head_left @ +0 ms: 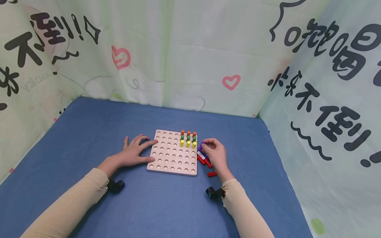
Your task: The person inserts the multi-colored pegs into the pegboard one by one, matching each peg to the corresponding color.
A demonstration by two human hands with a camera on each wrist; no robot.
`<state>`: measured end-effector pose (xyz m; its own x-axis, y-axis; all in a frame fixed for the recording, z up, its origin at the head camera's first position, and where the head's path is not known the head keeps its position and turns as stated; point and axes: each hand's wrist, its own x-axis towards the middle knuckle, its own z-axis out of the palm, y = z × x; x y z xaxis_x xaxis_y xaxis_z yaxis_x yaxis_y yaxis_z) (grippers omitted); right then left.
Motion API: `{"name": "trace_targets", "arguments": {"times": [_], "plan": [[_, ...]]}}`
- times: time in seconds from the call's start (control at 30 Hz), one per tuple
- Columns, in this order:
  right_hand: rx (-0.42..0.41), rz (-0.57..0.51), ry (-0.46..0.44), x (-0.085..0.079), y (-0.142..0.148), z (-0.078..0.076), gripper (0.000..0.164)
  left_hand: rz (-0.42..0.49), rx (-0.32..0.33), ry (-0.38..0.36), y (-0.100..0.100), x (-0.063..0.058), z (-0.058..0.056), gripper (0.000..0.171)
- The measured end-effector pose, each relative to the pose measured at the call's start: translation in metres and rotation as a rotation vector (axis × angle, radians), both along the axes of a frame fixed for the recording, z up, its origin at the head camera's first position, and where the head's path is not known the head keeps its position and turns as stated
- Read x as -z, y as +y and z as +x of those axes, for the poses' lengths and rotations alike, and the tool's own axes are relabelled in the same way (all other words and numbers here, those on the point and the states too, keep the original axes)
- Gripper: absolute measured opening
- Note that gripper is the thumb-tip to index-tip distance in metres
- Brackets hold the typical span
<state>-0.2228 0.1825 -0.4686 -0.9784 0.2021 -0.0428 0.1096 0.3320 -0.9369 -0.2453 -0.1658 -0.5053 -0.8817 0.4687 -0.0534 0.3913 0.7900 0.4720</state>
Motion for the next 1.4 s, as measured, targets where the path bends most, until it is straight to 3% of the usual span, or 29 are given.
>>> {"name": "trace_targets", "arguments": {"times": [0.47, 0.77, 1.07, 1.4], "plan": [[-0.022, 0.110, -0.047, 0.009, -0.015, -0.002, 0.013, 0.013, 0.008, 0.012, 0.002, 0.003, 0.000, 0.084], [-0.019, 0.144, -0.061, 0.007, -0.017, -0.001, 0.011, 0.020, 0.015, 0.016, 0.003, 0.003, 0.001, 0.084], [-0.092, 0.234, -0.072, 0.004, -0.016, 0.003, 0.012, 0.004, 0.011, -0.004, 0.002, 0.000, 0.001, 0.085], [-0.072, 0.244, -0.066, 0.001, -0.008, 0.003, 0.017, -0.009, 0.002, -0.016, 0.001, 0.000, 0.000, 0.085]]}}
